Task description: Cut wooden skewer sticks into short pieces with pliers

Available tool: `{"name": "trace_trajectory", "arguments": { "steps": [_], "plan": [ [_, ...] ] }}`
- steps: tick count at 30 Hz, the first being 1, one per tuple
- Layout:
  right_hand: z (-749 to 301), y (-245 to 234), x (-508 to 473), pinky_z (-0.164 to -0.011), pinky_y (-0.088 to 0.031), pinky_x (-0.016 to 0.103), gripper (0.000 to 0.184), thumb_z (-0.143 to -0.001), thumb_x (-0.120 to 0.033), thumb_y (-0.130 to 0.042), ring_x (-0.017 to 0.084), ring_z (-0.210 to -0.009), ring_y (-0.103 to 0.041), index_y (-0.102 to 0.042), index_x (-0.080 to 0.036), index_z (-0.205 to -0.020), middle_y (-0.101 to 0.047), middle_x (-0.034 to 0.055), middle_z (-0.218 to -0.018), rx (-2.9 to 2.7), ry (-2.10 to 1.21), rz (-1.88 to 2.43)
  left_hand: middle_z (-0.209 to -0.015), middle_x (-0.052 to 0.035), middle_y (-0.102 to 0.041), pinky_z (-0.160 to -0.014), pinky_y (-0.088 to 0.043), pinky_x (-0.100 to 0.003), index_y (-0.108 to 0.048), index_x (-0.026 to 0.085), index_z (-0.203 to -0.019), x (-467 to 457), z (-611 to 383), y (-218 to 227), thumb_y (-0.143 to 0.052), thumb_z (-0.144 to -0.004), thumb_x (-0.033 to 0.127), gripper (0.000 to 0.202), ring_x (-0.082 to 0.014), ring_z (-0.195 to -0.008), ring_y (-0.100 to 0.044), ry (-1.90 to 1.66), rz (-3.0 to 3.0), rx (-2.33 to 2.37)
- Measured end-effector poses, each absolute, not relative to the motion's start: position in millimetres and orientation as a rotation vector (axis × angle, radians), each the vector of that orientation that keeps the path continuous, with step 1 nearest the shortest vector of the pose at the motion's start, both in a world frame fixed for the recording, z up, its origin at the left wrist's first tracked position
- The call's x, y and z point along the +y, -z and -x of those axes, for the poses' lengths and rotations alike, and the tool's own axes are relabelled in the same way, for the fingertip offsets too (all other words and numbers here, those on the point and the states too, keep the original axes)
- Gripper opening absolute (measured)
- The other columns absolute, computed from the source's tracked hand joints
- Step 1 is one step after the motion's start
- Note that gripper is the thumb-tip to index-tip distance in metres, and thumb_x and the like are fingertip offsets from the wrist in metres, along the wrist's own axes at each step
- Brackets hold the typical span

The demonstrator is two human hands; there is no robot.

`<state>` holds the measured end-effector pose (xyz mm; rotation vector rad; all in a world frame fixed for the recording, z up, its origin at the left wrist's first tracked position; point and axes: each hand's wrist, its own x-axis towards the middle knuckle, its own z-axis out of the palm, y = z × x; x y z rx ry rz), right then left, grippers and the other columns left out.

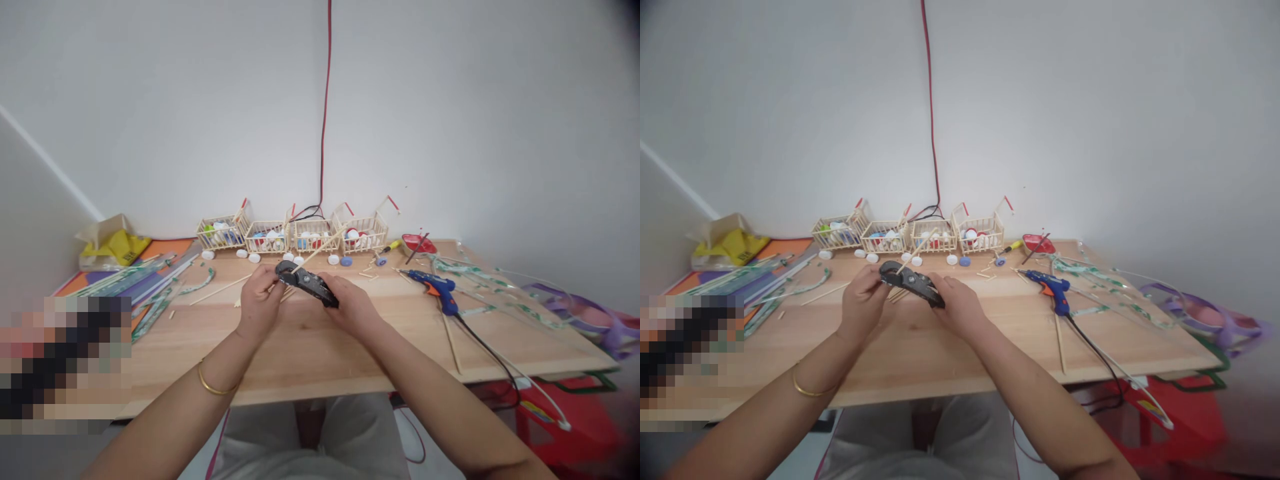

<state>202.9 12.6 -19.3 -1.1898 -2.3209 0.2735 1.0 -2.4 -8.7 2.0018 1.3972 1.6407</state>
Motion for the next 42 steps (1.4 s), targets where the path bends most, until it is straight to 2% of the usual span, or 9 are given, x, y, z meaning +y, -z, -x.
{"name": "trace_trajectory", "arguments": {
  "steps": [5, 12, 16, 19, 22, 27, 34, 42],
  "plan": [
    [-202, 22, 14, -0.08, -0.041, 0.03, 0.055, -0.071, -0.012, -0.053, 0.022, -0.099, -0.055, -0.042, -0.02, -0.124, -0.06, 0.0087, -0.108, -2.341, -0.269, 1.219, -0.086, -0.0039, -0.063, -0.076, -0.042, -0.027, -0.067, 0.018, -0.075, 0, -2, 10, -0.056, -0.078, 0.02, 0.012, -0.0164, -0.082, -0.057, -1.654, -1.86, 1.354],
    [-200, 23, 15, -0.064, -0.036, 0.026, 0.023, -0.074, -0.02, -0.054, 0.02, -0.079, -0.057, -0.051, -0.018, -0.097, -0.063, 0.0066, -0.087, -2.379, -0.214, 1.409, -0.081, -0.0034, -0.062, -0.074, -0.042, -0.026, -0.068, 0.018, -0.074, 6, 0, 17, -0.056, -0.077, 0.02, 0.012, -0.0157, -0.08, -0.056, -1.614, -1.863, 1.353],
    [-203, 24, 17, -0.066, -0.035, 0.024, 0.022, -0.076, -0.021, -0.055, 0.019, -0.087, -0.054, -0.051, -0.02, -0.097, -0.059, 0.0064, -0.095, -2.359, -0.105, 1.432, -0.08, -0.0028, -0.063, -0.071, -0.043, -0.025, -0.068, 0.019, -0.073, 9, -1, 23, -0.058, -0.076, 0.02, 0.011, -0.0149, -0.076, -0.056, -1.562, -1.896, 1.34],
    [-203, 26, 18, -0.066, -0.035, 0.024, 0.016, -0.081, -0.03, -0.053, 0.018, -0.086, -0.054, -0.052, -0.019, -0.093, -0.058, 0.0064, -0.095, -2.338, -0.069, 1.45, -0.077, -0.0023, -0.062, -0.071, -0.042, -0.025, -0.067, 0.018, -0.07, 11, -2, 26, -0.059, -0.076, 0.019, 0.01, -0.0149, -0.076, -0.056, -1.549, -1.888, 1.35],
    [-201, 27, 19, -0.065, -0.034, 0.024, 0.02, -0.083, -0.038, -0.049, 0.017, -0.083, -0.055, -0.052, -0.019, -0.087, -0.06, 0.0055, -0.089, -2.354, -0.066, 1.444, -0.075, -0.0017, -0.061, -0.07, -0.042, -0.025, -0.065, 0.018, -0.065, 12, -2, 26, -0.059, -0.075, 0.018, 0.012, -0.0142, -0.074, -0.056, -1.558, -1.852, 1.382],
    [-201, 25, 18, -0.061, -0.032, 0.024, 0.024, -0.084, -0.041, -0.046, 0.016, -0.076, -0.057, -0.054, -0.018, -0.082, -0.062, 0.0049, -0.084, -2.394, -0.048, 1.481, -0.073, -0.001, -0.061, -0.068, -0.041, -0.024, -0.065, 0.018, -0.066, 13, -3, 27, -0.06, -0.075, 0.021, 0.01, -0.0142, -0.072, -0.055, -1.511, -1.834, 1.416],
    [-201, 20, 19, -0.06, -0.033, 0.024, 0.027, -0.084, -0.043, -0.046, 0.018, -0.078, -0.06, -0.059, -0.019, -0.084, -0.067, 0.0065, -0.087, -2.424, -0.079, 1.622, -0.069, -0.0007, -0.061, -0.064, -0.04, -0.024, -0.065, 0.018, -0.067, 17, -2, 32, -0.058, -0.074, 0.022, 0.011, -0.0143, -0.071, -0.055, -1.405, -1.805, 1.441],
    [-218, 15, 15, -0.057, -0.033, 0.025, 0.036, -0.084, -0.05, -0.042, 0.019, -0.074, -0.062, -0.061, -0.02, -0.085, -0.069, 0.0078, -0.083, -2.537, -0.045, 1.679, -0.065, 0.0, -0.059, -0.057, -0.039, -0.023, -0.065, 0.018, -0.065, 6, -14, 25, -0.059, -0.073, 0.023, 0.012, -0.0128, -0.062, -0.053, -1.33, -1.772, 1.447]
  ]
}}
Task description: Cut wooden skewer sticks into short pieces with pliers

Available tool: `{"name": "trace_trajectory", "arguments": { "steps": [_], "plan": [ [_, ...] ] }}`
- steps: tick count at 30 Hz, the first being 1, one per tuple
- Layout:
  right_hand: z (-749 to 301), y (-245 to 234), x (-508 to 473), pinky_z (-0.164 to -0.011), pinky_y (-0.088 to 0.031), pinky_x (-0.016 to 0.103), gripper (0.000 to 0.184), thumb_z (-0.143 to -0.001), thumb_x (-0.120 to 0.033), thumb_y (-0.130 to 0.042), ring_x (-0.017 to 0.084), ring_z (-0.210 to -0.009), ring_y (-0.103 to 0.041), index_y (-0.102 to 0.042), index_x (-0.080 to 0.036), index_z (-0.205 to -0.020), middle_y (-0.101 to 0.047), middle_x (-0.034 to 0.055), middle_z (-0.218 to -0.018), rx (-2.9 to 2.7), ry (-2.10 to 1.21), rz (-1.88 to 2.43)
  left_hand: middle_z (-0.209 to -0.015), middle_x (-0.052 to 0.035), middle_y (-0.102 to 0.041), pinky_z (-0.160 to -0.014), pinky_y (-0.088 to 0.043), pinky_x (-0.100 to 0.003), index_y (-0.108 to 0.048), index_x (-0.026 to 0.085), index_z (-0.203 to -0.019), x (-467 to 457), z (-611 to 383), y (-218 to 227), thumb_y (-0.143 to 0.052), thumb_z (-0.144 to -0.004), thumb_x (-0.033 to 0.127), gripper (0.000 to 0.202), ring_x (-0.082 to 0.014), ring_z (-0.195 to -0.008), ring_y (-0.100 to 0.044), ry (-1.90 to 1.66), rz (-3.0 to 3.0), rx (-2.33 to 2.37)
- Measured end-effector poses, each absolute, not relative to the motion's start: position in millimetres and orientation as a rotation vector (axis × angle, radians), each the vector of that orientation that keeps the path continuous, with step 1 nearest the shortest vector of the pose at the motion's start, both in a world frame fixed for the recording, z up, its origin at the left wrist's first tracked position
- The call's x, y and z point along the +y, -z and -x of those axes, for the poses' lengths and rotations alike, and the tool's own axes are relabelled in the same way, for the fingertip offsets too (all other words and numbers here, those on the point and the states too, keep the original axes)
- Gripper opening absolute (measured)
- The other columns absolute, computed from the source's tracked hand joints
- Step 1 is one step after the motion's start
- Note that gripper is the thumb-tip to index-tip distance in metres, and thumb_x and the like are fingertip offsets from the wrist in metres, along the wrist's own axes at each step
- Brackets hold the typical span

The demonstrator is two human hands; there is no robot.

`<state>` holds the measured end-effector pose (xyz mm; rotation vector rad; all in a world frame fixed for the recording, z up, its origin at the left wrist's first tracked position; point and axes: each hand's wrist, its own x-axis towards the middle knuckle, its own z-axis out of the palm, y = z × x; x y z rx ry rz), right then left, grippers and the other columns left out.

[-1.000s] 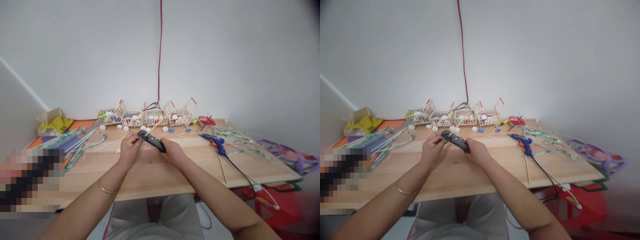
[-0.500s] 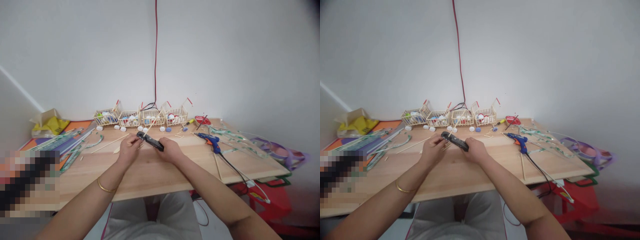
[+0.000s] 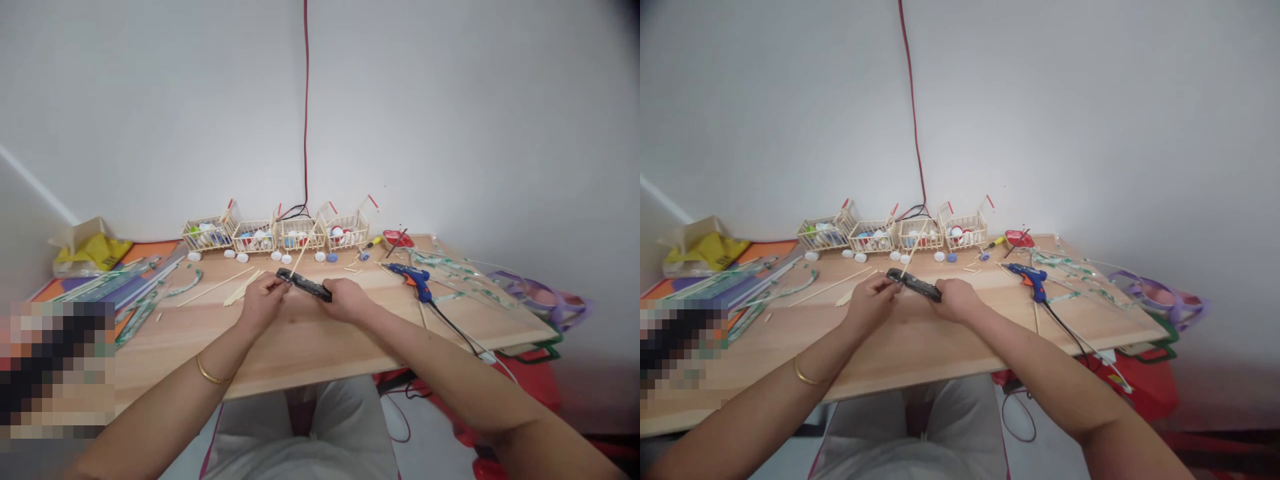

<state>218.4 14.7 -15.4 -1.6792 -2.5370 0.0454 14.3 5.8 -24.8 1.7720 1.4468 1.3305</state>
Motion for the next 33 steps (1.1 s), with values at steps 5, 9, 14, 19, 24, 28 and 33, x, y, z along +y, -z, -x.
{"name": "trace_trajectory", "arguments": {
  "steps": [5, 9, 14, 19, 24, 28, 33],
  "plan": [
    [-230, 16, 12, -0.054, -0.031, 0.023, 0.036, -0.085, -0.048, -0.041, 0.018, -0.068, -0.062, -0.061, -0.019, -0.086, -0.068, 0.0084, -0.078, -2.576, -0.101, 1.645, -0.062, 0.0012, -0.057, -0.053, -0.039, -0.023, -0.066, 0.018, -0.067, 4, -20, 29, -0.059, -0.074, 0.026, 0.012, -0.011, -0.054, -0.052, -1.259, -1.745, 1.402],
    [-234, 14, 11, -0.055, -0.031, 0.024, 0.035, -0.085, -0.047, -0.042, 0.018, -0.07, -0.062, -0.061, -0.019, -0.082, -0.068, 0.0078, -0.078, -2.592, -0.013, 1.599, -0.067, 0.0, -0.059, -0.057, -0.041, -0.023, -0.067, 0.019, -0.068, 4, -21, 31, -0.059, -0.074, 0.028, 0.013, -0.012, -0.06, -0.055, -1.259, -1.826, 1.39],
    [-236, 14, 11, -0.059, -0.032, 0.025, 0.037, -0.083, -0.05, -0.043, 0.019, -0.074, -0.061, -0.062, -0.019, -0.08, -0.068, 0.0072, -0.081, -2.602, 0.1, 1.58, -0.065, -0.0002, -0.063, -0.055, -0.042, -0.023, -0.066, 0.018, -0.069, 0, -24, 31, -0.058, -0.075, 0.029, 0.015, -0.0119, -0.056, -0.055, -1.198, -1.741, 1.428],
    [-231, 18, 17, -0.059, -0.032, 0.026, 0.038, -0.084, -0.051, -0.04, 0.019, -0.073, -0.061, -0.062, -0.02, -0.08, -0.068, 0.007, -0.08, -2.609, 0.093, 1.597, -0.066, -0.0006, -0.066, -0.047, -0.04, -0.023, -0.064, 0.017, -0.081, 0, -26, 32, -0.052, -0.079, 0.033, 0.02, -0.0111, -0.045, -0.051, -1.128, -1.554, 1.404],
    [-224, 19, 23, -0.063, -0.035, 0.026, 0.033, -0.082, -0.046, -0.043, 0.02, -0.08, -0.061, -0.062, -0.019, -0.083, -0.068, 0.0079, -0.086, -2.605, 0.045, 1.603, -0.062, -0.0004, -0.064, -0.047, -0.038, -0.022, -0.063, 0.016, -0.072, 1, -24, 27, -0.051, -0.078, 0.03, 0.019, -0.0109, -0.046, -0.052, -1.186, -1.55, 1.436],
    [-226, 18, 22, -0.067, -0.036, 0.027, 0.031, -0.081, -0.044, -0.046, 0.022, -0.084, -0.061, -0.062, -0.018, -0.086, -0.068, 0.0095, -0.09, -2.616, 0.005, 1.637, -0.055, 0.0007, -0.061, -0.044, -0.035, -0.022, -0.064, 0.016, -0.069, 3, -25, 30, -0.053, -0.077, 0.034, 0.022, -0.0112, -0.045, -0.05, -1.151, -1.5, 1.4],
    [-228, 17, 20, -0.069, -0.038, 0.028, 0.032, -0.081, -0.044, -0.045, 0.023, -0.087, -0.062, -0.063, -0.018, -0.088, -0.068, 0.0106, -0.091, -2.621, 0.001, 1.661, -0.057, 0.0, -0.061, -0.044, -0.035, -0.022, -0.063, 0.015, -0.069, 8, -25, 42, -0.058, -0.073, 0.034, 0.02, -0.0102, -0.044, -0.049, -1.16, -1.364, 1.295]
  ]
}}
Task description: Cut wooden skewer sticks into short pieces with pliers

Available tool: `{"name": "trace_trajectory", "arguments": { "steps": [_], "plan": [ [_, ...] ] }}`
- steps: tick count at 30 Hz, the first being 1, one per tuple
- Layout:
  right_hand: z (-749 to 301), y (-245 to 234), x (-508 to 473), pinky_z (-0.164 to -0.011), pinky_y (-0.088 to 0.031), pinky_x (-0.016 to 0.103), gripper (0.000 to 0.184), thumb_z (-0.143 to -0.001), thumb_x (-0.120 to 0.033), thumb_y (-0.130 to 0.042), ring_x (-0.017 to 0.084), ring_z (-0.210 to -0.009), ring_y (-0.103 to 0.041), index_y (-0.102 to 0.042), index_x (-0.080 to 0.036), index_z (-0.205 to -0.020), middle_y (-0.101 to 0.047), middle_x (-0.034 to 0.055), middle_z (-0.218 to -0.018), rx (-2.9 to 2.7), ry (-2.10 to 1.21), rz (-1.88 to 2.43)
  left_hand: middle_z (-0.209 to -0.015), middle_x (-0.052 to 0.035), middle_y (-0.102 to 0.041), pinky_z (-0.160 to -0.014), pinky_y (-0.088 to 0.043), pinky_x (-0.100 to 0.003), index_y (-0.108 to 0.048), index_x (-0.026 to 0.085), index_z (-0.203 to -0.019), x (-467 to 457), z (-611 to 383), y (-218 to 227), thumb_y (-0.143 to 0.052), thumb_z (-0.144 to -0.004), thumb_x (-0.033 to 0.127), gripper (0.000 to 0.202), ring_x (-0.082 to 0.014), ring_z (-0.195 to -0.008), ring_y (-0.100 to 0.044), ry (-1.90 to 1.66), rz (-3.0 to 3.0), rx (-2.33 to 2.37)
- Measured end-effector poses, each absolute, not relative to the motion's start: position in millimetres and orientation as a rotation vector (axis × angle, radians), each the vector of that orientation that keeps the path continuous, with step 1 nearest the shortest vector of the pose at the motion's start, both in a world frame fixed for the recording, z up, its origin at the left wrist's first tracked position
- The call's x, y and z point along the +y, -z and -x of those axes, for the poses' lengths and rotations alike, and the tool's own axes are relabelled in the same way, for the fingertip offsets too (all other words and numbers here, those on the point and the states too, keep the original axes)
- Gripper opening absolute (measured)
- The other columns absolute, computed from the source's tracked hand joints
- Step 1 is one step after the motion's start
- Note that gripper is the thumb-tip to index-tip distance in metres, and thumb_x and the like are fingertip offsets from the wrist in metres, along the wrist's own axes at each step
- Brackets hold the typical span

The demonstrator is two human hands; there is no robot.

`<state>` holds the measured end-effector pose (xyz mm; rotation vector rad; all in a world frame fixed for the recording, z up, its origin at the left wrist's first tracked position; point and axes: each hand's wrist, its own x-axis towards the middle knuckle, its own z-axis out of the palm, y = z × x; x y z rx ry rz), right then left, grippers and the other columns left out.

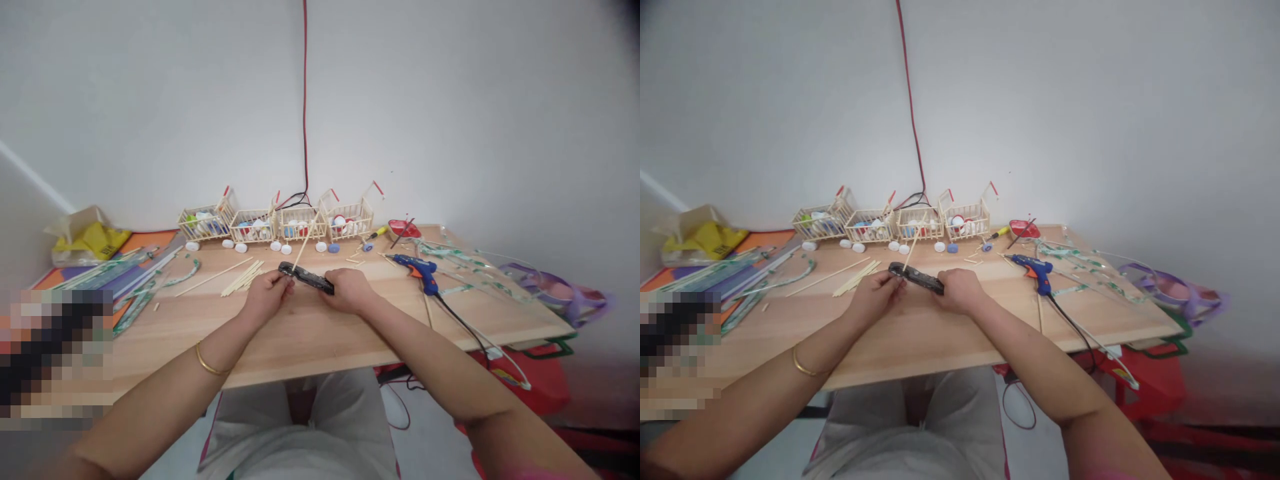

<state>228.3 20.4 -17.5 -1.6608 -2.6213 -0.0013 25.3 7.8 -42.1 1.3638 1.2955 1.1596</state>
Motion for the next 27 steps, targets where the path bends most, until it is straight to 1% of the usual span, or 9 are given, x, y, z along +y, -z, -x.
{"name": "trace_trajectory", "arguments": {
  "steps": [4, 9, 13, 17, 21, 23, 25, 27],
  "plan": [
    [-225, 18, 21, -0.068, -0.04, 0.028, 0.033, -0.081, -0.044, -0.044, 0.024, -0.084, -0.063, -0.063, -0.018, -0.089, -0.069, 0.0115, -0.09, -2.62, 0.007, 1.679, -0.057, -0.0009, -0.059, -0.044, -0.036, -0.021, -0.059, 0.014, -0.068, 10, -27, 45, -0.057, -0.073, 0.035, 0.021, -0.0098, -0.045, -0.049, -1.164, -1.319, 1.253],
    [-225, 22, 18, -0.064, -0.04, 0.028, 0.035, -0.083, -0.045, -0.043, 0.023, -0.078, -0.064, -0.064, -0.018, -0.086, -0.07, 0.0116, -0.086, -2.618, -0.015, 1.703, -0.058, -0.0008, -0.057, -0.045, -0.039, -0.02, -0.059, 0.014, -0.071, 11, -28, 44, -0.056, -0.073, 0.037, 0.024, -0.0094, -0.048, -0.05, -1.15, -1.315, 1.223],
    [-233, 24, 19, -0.06, -0.038, 0.026, 0.035, -0.082, -0.048, -0.044, 0.022, -0.075, -0.064, -0.064, -0.02, -0.083, -0.07, 0.0093, -0.081, -2.627, -0.041, 1.705, -0.057, -0.0003, -0.056, -0.042, -0.037, -0.019, -0.059, 0.014, -0.07, 12, -28, 45, -0.058, -0.072, 0.038, 0.024, -0.0087, -0.045, -0.048, -1.097, -1.331, 1.231],
    [-242, 26, 23, -0.061, -0.036, 0.025, 0.033, -0.082, -0.048, -0.045, 0.02, -0.077, -0.063, -0.062, -0.02, -0.084, -0.069, 0.007, -0.084, -2.557, -0.013, 1.711, -0.055, 0.0003, -0.056, -0.042, -0.038, -0.02, -0.059, 0.015, -0.068, 12, -27, 44, -0.058, -0.073, 0.038, 0.024, -0.0092, -0.044, -0.048, -1.088, -1.353, 1.237],
    [-250, 26, 25, -0.064, -0.036, 0.025, 0.043, -0.08, -0.059, -0.045, 0.02, -0.08, -0.06, -0.061, -0.019, -0.084, -0.066, 0.007, -0.085, -2.472, 0.006, 1.712, -0.059, -0.0002, -0.057, -0.044, -0.042, -0.021, -0.059, 0.015, -0.07, 12, -25, 41, -0.057, -0.075, 0.04, 0.026, -0.01, -0.048, -0.051, -1.157, -1.337, 1.255],
    [-255, 25, 27, -0.067, -0.037, 0.026, 0.049, -0.077, -0.064, -0.047, 0.02, -0.083, -0.058, -0.061, -0.018, -0.088, -0.065, 0.0078, -0.088, -2.425, 0.014, 1.705, -0.06, 0.0002, -0.057, -0.045, -0.043, -0.02, -0.058, 0.015, -0.07, 12, -24, 38, -0.06, -0.074, 0.039, 0.024, -0.0096, -0.05, -0.052, -1.249, -1.222, 1.214],
    [-262, 24, 30, -0.074, -0.037, 0.028, 0.056, -0.073, -0.067, -0.05, 0.022, -0.09, -0.056, -0.06, -0.017, -0.097, -0.063, 0.0091, -0.094, -2.384, 0.038, 1.67, -0.065, 0.0002, -0.058, -0.048, -0.046, -0.021, -0.058, 0.014, -0.073, 13, -23, 36, -0.063, -0.072, 0.036, 0.023, -0.0092, -0.053, -0.054, -1.318, -1.064, 1.135],
    [-268, 24, 32, -0.083, -0.035, 0.033, 0.068, -0.067, -0.07, -0.055, 0.026, -0.099, -0.052, -0.056, -0.017, -0.11, -0.061, 0.0109, -0.101, -2.364, 0.083, 1.62, -0.07, -0.0008, -0.06, -0.054, -0.05, -0.023, -0.058, 0.014, -0.078, 14, -20, 34, -0.064, -0.072, 0.031, 0.019, -0.0094, -0.057, -0.057, -1.311, -0.941, 1.055]
  ]
}}
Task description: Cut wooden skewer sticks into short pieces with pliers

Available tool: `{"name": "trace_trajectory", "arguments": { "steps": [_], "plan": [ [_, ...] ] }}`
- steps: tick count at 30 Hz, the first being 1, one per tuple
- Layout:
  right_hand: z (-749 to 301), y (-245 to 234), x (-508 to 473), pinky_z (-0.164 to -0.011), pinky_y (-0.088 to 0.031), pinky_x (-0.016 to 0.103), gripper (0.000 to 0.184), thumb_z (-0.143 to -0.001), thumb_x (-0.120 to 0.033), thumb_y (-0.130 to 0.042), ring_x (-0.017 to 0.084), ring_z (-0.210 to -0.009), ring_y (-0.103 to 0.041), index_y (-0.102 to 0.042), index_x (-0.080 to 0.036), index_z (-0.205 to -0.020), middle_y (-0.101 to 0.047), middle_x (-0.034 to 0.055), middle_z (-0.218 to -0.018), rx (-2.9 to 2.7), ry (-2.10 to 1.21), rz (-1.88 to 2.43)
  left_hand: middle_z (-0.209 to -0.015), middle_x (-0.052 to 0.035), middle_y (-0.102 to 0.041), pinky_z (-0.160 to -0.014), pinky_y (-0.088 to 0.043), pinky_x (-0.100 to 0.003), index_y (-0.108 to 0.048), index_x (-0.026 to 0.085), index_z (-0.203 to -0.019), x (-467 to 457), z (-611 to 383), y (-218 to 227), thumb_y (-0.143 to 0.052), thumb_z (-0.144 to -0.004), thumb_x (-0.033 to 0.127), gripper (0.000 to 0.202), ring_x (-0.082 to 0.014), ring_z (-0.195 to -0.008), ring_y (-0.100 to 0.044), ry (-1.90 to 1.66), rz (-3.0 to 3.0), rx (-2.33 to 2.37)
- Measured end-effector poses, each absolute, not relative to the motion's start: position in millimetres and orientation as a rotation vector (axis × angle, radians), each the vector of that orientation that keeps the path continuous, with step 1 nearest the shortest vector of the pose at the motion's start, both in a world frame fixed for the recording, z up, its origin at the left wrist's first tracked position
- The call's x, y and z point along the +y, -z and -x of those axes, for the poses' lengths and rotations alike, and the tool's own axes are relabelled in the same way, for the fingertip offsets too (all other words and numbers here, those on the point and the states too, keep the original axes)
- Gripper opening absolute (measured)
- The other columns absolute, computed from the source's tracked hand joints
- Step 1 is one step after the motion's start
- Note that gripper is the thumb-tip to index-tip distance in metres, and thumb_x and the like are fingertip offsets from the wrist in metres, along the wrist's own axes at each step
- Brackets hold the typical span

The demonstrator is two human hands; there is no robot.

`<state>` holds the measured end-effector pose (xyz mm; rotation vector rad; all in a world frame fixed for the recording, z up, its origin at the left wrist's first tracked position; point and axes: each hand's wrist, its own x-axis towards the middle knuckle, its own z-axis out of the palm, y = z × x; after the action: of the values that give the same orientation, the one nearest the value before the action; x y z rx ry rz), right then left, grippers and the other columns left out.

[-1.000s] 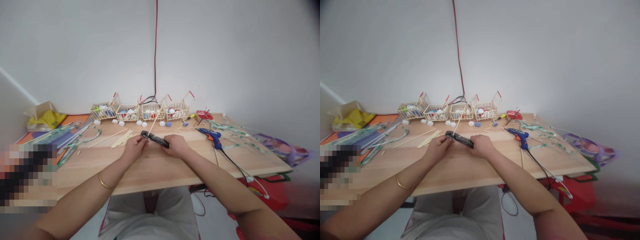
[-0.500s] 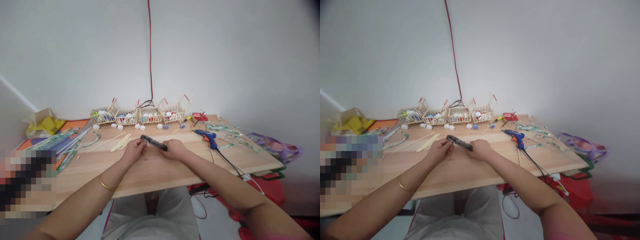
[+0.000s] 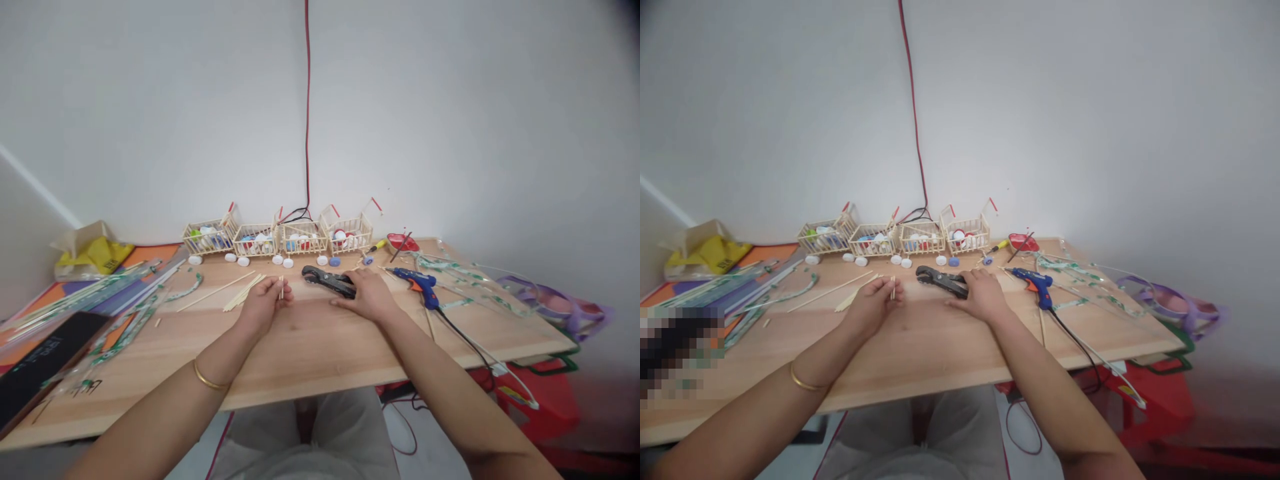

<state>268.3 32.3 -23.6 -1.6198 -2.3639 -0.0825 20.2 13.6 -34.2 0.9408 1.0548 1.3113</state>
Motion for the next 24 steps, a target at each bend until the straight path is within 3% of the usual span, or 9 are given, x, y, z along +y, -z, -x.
{"name": "trace_trajectory", "arguments": {
  "steps": [4, 10, 14, 19, 24],
  "plan": [
    [-273, 23, 33, -0.091, -0.028, 0.043, 0.078, -0.064, -0.069, -0.059, 0.031, -0.11, -0.044, -0.049, -0.019, -0.123, -0.054, 0.0145, -0.116, -2.339, 0.17, 1.558, -0.078, -0.0028, -0.063, -0.07, -0.054, -0.027, -0.058, 0.014, -0.085, 14, -16, 31, -0.062, -0.074, 0.016, 0.012, -0.0112, -0.07, -0.063, -1.239, -0.768, 0.902],
    [-259, 17, 27, -0.094, -0.028, 0.039, 0.043, -0.083, -0.049, -0.051, 0.025, -0.107, -0.048, -0.056, -0.017, -0.112, -0.058, 0.0127, -0.111, -2.12, 0.161, 1.376, -0.09, -0.0064, -0.067, -0.082, -0.053, -0.033, -0.057, 0.014, -0.085, 11, -15, 26, -0.063, -0.074, 0.011, 0.013, -0.018, -0.087, -0.066, -1.151, -0.694, 0.807],
    [-241, 8, 24, -0.092, -0.031, 0.036, 0.037, -0.081, -0.045, -0.057, 0.024, -0.104, -0.049, -0.057, -0.018, -0.107, -0.06, 0.0102, -0.109, -2.266, 0.001, 1.176, -0.089, -0.0081, -0.069, -0.082, -0.052, -0.035, -0.057, 0.014, -0.085, 9, -16, 27, -0.064, -0.073, 0.01, 0.014, -0.0201, -0.087, -0.067, -1.103, -0.678, 0.807],
    [-200, -3, 28, -0.093, -0.031, 0.038, 0.067, -0.07, -0.047, -0.067, 0.026, -0.112, -0.045, -0.044, -0.017, -0.125, -0.051, 0.0132, -0.123, -2.467, -0.171, 0.929, -0.087, -0.0093, -0.07, -0.078, -0.053, -0.034, -0.059, 0.014, -0.082, 7, -18, 28, -0.063, -0.074, 0.011, 0.01, -0.0219, -0.087, -0.067, -1.071, -0.654, 0.768],
    [-171, 4, 37, -0.088, -0.035, 0.034, 0.042, -0.076, -0.039, -0.065, 0.022, -0.103, -0.051, -0.054, -0.017, -0.11, -0.059, 0.0097, -0.109, -2.466, -0.281, 0.868, -0.087, -0.0104, -0.07, -0.07, -0.052, -0.024, -0.063, 0.011, -0.086, 9, -17, 30, -0.061, -0.076, 0.011, 0.01, -0.0163, -0.081, -0.066, -1.1, -0.712, 0.769]
  ]
}}
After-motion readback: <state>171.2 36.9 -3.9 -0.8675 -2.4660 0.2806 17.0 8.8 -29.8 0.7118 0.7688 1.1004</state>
